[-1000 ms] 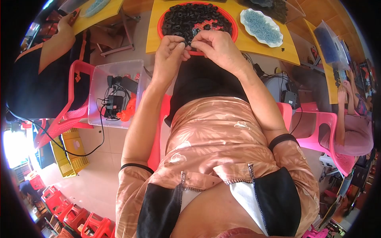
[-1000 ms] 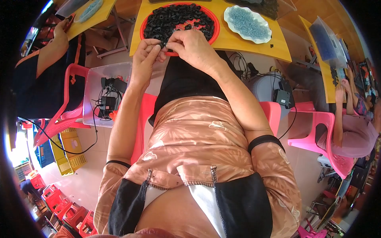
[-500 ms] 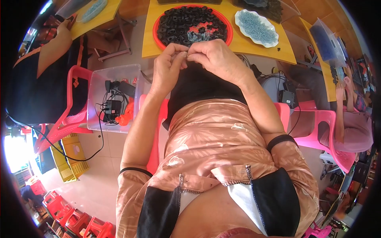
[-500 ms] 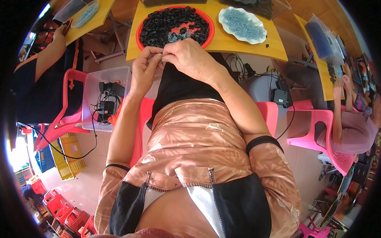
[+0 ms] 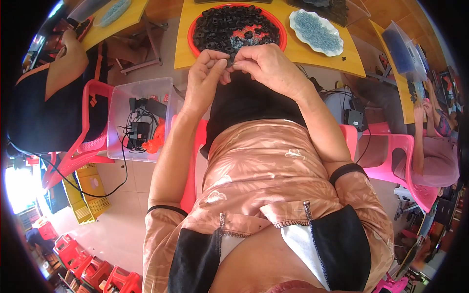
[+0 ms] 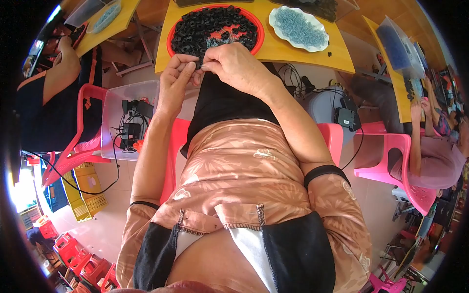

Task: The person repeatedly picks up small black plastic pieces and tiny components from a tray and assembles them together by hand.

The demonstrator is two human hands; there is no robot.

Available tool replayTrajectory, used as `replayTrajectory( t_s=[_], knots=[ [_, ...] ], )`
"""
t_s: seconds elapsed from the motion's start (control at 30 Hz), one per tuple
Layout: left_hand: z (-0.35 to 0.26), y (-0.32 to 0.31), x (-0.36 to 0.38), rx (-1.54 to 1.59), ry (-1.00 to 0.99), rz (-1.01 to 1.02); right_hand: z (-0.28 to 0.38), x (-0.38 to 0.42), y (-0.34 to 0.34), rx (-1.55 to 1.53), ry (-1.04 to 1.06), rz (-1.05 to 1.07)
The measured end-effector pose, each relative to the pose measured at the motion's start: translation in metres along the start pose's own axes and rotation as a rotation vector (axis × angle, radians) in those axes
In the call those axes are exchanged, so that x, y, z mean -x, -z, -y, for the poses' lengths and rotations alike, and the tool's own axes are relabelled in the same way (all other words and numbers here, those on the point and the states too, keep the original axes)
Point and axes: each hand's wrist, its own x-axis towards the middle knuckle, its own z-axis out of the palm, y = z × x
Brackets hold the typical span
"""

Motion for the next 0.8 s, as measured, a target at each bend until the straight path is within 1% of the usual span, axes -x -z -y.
replayTrajectory(
  t_s=[0.07, 0.13, 0.17, 0.27, 0.33, 0.43, 0.5, 0.6, 0.63, 0.7, 0.77, 0.8],
  knots=[
    [0.002, 0.000, 0.001, -0.043, -0.016, 0.018, -0.001, 0.000, -0.001, 0.006, 0.004, 0.006],
    [0.002, -0.001, 0.002, -0.083, -0.024, 0.035, 0.004, 0.000, 0.002, -0.058, -0.073, 0.033],
    [0.002, -0.001, 0.002, -0.029, 0.012, 0.051, 0.005, 0.000, 0.004, -0.089, -0.111, 0.047],
    [-0.002, 0.001, 0.003, 0.152, 0.130, 0.126, -0.006, -0.004, 0.003, -0.469, -0.250, 0.134],
    [-0.010, 0.004, 0.004, 0.302, 0.220, 0.207, -0.006, -0.003, 0.003, -0.563, -0.246, 0.146],
    [-0.012, 0.007, 0.005, 0.371, 0.219, 0.273, -0.007, -0.001, 0.001, -0.627, -0.228, 0.140],
    [-0.012, 0.005, 0.005, 0.391, 0.223, 0.252, -0.008, -0.002, 0.001, -0.636, -0.229, 0.135],
    [-0.008, 0.003, 0.004, 0.384, 0.216, 0.200, -0.018, -0.005, 0.008, -0.563, -0.254, 0.082],
    [-0.007, 0.003, 0.003, 0.376, 0.211, 0.177, -0.023, -0.007, 0.014, -0.517, -0.270, 0.018],
    [-0.005, 0.005, 0.002, 0.401, 0.208, 0.140, -0.027, -0.015, 0.029, -0.363, -0.366, -0.120],
    [-0.004, 0.007, 0.001, 0.420, 0.208, 0.116, -0.075, -0.033, 0.033, -0.150, -0.224, -0.219],
    [-0.003, 0.008, 0.001, 0.429, 0.208, 0.110, -0.080, -0.041, 0.040, 0.045, -0.282, -0.198]
  ],
)
